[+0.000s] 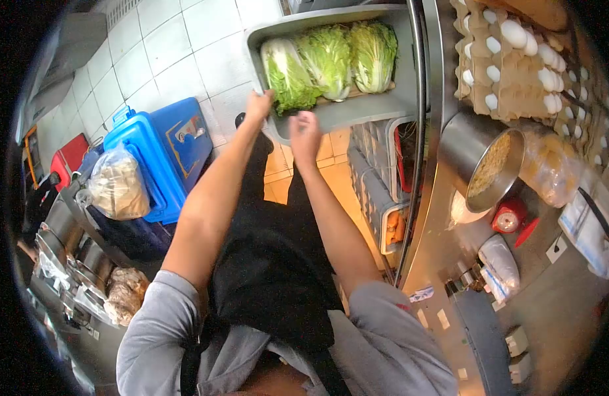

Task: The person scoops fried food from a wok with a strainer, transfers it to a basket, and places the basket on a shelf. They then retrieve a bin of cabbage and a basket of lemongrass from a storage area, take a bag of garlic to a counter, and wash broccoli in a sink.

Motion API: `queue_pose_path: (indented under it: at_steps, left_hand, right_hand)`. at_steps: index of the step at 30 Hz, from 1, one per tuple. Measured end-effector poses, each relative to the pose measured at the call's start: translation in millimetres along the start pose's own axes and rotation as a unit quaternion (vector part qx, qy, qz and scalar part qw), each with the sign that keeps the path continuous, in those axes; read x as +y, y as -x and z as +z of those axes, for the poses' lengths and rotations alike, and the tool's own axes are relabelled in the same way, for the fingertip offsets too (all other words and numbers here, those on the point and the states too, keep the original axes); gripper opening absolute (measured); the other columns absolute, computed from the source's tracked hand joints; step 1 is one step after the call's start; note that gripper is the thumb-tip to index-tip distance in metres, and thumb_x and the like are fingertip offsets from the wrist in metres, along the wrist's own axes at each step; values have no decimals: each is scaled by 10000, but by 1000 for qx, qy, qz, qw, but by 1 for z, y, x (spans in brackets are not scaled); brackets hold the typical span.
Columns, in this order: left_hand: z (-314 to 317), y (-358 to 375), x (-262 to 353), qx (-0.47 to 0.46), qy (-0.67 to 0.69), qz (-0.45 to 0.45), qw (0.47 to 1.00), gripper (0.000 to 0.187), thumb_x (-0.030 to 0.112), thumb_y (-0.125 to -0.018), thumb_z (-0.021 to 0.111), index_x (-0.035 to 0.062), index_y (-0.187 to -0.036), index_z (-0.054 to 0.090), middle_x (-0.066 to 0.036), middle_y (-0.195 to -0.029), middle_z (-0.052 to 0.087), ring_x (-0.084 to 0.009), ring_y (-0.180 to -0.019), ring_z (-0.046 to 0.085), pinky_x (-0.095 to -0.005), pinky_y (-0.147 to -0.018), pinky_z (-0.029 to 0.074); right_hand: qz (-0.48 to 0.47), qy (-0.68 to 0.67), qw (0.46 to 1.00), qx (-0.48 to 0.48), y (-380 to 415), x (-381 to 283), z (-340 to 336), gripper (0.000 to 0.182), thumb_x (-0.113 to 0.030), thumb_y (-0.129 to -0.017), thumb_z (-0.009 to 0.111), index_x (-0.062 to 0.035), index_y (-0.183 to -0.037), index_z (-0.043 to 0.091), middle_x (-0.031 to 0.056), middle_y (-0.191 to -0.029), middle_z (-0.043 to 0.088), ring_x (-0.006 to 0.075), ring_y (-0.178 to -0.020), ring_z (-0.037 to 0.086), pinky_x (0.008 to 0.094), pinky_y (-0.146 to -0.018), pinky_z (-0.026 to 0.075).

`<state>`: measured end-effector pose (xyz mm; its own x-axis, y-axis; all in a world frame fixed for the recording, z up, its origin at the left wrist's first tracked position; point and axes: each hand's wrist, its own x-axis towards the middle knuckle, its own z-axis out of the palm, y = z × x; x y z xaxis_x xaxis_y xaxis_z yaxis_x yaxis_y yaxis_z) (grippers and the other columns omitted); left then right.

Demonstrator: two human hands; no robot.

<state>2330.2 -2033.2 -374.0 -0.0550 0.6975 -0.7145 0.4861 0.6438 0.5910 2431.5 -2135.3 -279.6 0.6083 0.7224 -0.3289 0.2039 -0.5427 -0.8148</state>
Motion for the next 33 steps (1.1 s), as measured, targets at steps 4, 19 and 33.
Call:
queue_pose_path:
  at_steps: [4, 19, 33]
  left_hand:
    - [-33, 54, 19, -25, 160, 30, 986, 214, 149, -759, 619, 3, -905, 562, -76, -717, 589, -158, -619, 544, -317, -565, 439]
    - [-233, 149, -158, 103, 324, -185, 922, 129, 192, -877, 603, 105, -848, 512, 38, -608, 376, -90, -538, 375, -250, -560, 398]
    - [-172, 80, -96, 79, 268, -100, 955, 240, 341, -884, 590, 107, -859, 544, 63, -592, 365, -66, -497, 339, -237, -476, 300]
  right_hand:
    - [321, -94, 926, 175, -14, 43, -67, 463, -234, -795, 680, 10, -1129, 472, 131, -960, 574, 219, -860, 575, 345, -797, 463]
    - [289, -246, 924, 46, 89, 66, 57, 440, 19, -694, 564, 52, -1123, 473, 112, -1034, 578, 201, -947, 564, 308, -845, 432]
    - [330, -406, 851, 51, 39, 84, 0, 504, 41, -659, 577, 2, -1150, 466, 90, -1044, 560, 204, -939, 562, 316, -749, 474]
